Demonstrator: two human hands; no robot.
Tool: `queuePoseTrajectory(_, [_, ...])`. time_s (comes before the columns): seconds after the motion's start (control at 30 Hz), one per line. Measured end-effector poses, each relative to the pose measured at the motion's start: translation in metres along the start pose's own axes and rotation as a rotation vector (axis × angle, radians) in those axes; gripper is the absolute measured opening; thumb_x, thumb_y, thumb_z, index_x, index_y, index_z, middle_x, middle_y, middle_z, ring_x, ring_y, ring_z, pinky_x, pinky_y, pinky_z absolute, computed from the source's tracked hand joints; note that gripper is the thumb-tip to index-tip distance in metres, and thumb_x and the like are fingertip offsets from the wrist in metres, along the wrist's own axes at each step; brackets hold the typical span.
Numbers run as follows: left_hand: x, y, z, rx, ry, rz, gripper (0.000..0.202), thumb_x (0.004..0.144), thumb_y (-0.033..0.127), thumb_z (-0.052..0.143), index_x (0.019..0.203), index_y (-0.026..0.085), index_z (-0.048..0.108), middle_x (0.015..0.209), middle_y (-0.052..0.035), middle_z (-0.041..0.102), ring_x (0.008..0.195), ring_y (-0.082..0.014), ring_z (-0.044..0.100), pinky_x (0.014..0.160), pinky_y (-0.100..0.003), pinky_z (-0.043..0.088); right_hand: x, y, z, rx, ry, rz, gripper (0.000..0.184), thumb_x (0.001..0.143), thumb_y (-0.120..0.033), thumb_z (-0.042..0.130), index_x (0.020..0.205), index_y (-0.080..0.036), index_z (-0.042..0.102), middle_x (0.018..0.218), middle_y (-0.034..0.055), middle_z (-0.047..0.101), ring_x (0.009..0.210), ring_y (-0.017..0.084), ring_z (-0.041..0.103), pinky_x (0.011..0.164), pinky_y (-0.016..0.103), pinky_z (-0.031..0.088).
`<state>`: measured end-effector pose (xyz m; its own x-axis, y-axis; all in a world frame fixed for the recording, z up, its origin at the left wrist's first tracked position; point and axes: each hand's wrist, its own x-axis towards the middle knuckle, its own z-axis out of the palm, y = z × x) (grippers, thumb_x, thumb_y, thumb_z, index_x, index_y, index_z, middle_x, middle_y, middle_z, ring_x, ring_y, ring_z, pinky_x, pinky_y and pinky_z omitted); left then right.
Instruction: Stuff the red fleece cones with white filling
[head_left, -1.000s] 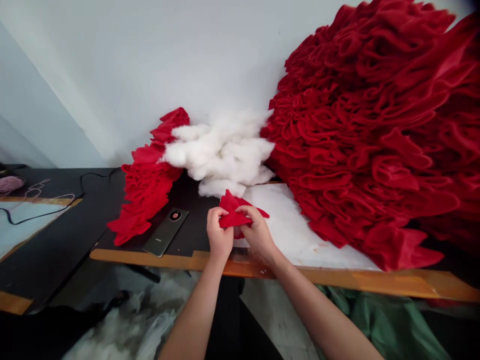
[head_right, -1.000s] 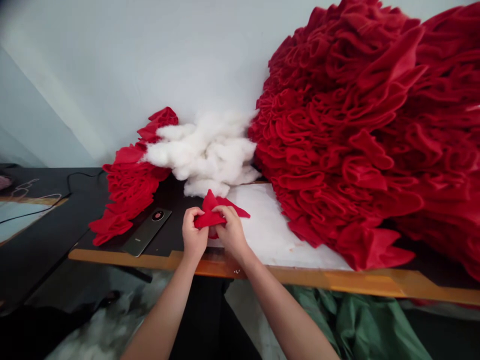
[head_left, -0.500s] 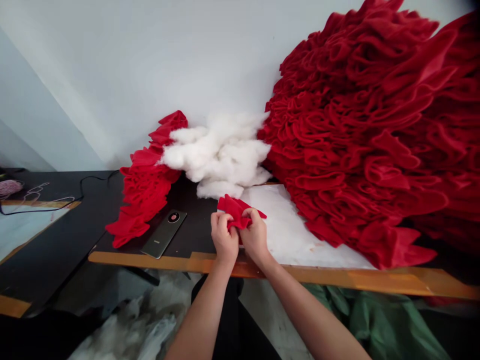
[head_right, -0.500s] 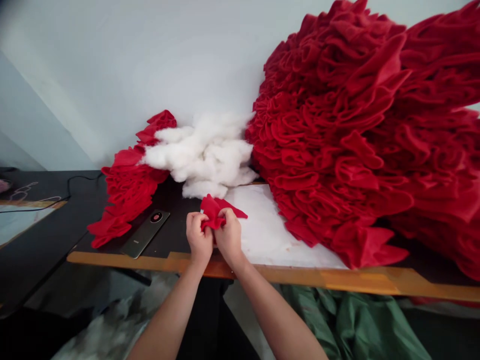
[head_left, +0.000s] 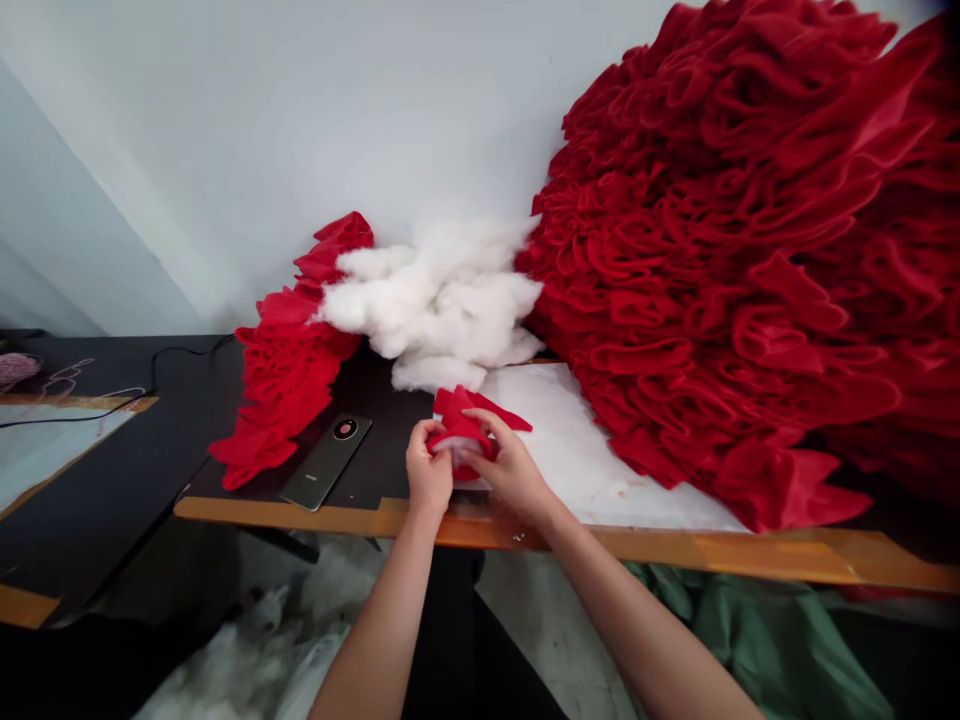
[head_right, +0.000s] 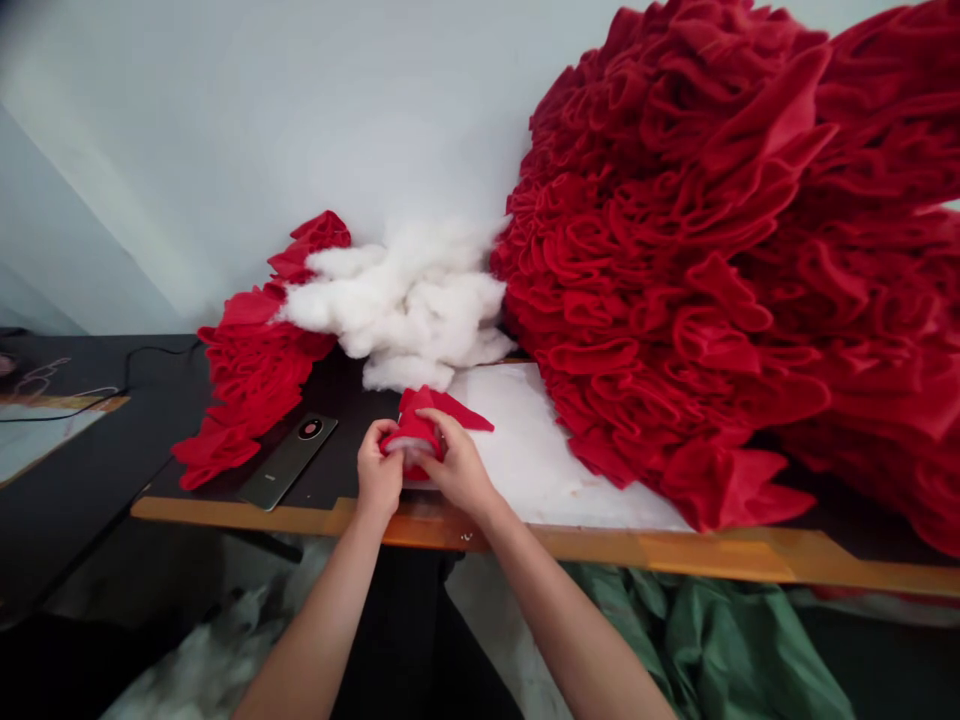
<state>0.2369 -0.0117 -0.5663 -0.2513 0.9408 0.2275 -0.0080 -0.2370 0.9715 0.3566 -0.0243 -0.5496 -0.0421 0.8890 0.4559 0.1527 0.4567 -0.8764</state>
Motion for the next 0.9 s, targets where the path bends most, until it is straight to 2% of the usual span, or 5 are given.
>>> queuePoseTrajectory(0.23, [-0.008, 0.013, -0.003, -0.387, -0.173, -0.126, 0.040, 0.068, 0.023, 0.066, 0.105, 0.021, 0.051, 0.103, -0.0030, 0.057, 0.091, -0.0152, 0.056, 0.079, -0.026, 0.045, 0.003, 0.015, 0.007, 0.041, 0.213, 0.008, 0.020, 0.071, -0.019, 0.050, 0.089, -0.019, 0.057, 0.089, 0.0042, 0.064, 0.079, 0.020, 0.060, 0.071, 0.031, 0.049])
queuePoseTrajectory(0.47, [0.002, 0.006, -0.006, 0.132, 0.101, 0.216, 0.025, 0.062, 0.005, 0.053, 0.083, 0.020, 0.057, 0.083, -0.0019, 0.058, 0.081, -0.0178, 0.055, 0.077, -0.029, 0.043, -0.003, 0.004, 0.008, 0.084, -0.004, -0.045, 0.040, 0.076, -0.023, 0.063, 0.114, -0.021, 0.051, 0.117, 0.0068, 0.057, 0.108, 0.022, 0.055, 0.092, 0.034, 0.045])
queuePoseTrajectory(0.63, [-0.002, 0.013, -0.008, 0.202, 0.069, 0.338, 0.024, 0.066, 0.003, 0.054, 0.083, 0.020, 0.061, 0.082, -0.0034, 0.058, 0.081, -0.0189, 0.055, 0.076, -0.029, 0.043, 0.003, 0.010, 0.011, 0.030, 0.065, -0.009, 0.037, 0.074, -0.023, 0.062, 0.111, -0.020, 0.056, 0.115, 0.0083, 0.061, 0.110, 0.025, 0.055, 0.100, 0.041, 0.040])
queuePoseTrajectory(0.77, [-0.012, 0.022, -0.013, -0.137, -0.050, 0.162, 0.024, 0.072, 0.023, 0.070, 0.095, 0.021, 0.063, 0.094, -0.0045, 0.060, 0.088, -0.0185, 0.057, 0.081, -0.027, 0.044, 0.003, 0.012, 0.011, 0.090, 0.174, -0.009, 0.025, 0.073, -0.019, 0.054, 0.097, -0.020, 0.059, 0.100, 0.0056, 0.064, 0.094, 0.022, 0.060, 0.088, 0.038, 0.048])
queuePoseTrajectory(0.9, [-0.011, 0.034, -0.015, -0.793, -0.055, -0.364, 0.043, 0.075, 0.053, 0.064, 0.099, 0.017, 0.061, 0.092, -0.0064, 0.063, 0.083, -0.0188, 0.061, 0.076, -0.029, 0.048, -0.001, 0.007, 0.013, 0.252, 0.068, 0.050, 0.023, 0.077, -0.023, 0.057, 0.100, -0.021, 0.058, 0.098, 0.0042, 0.064, 0.079, 0.018, 0.061, 0.068, 0.029, 0.051])
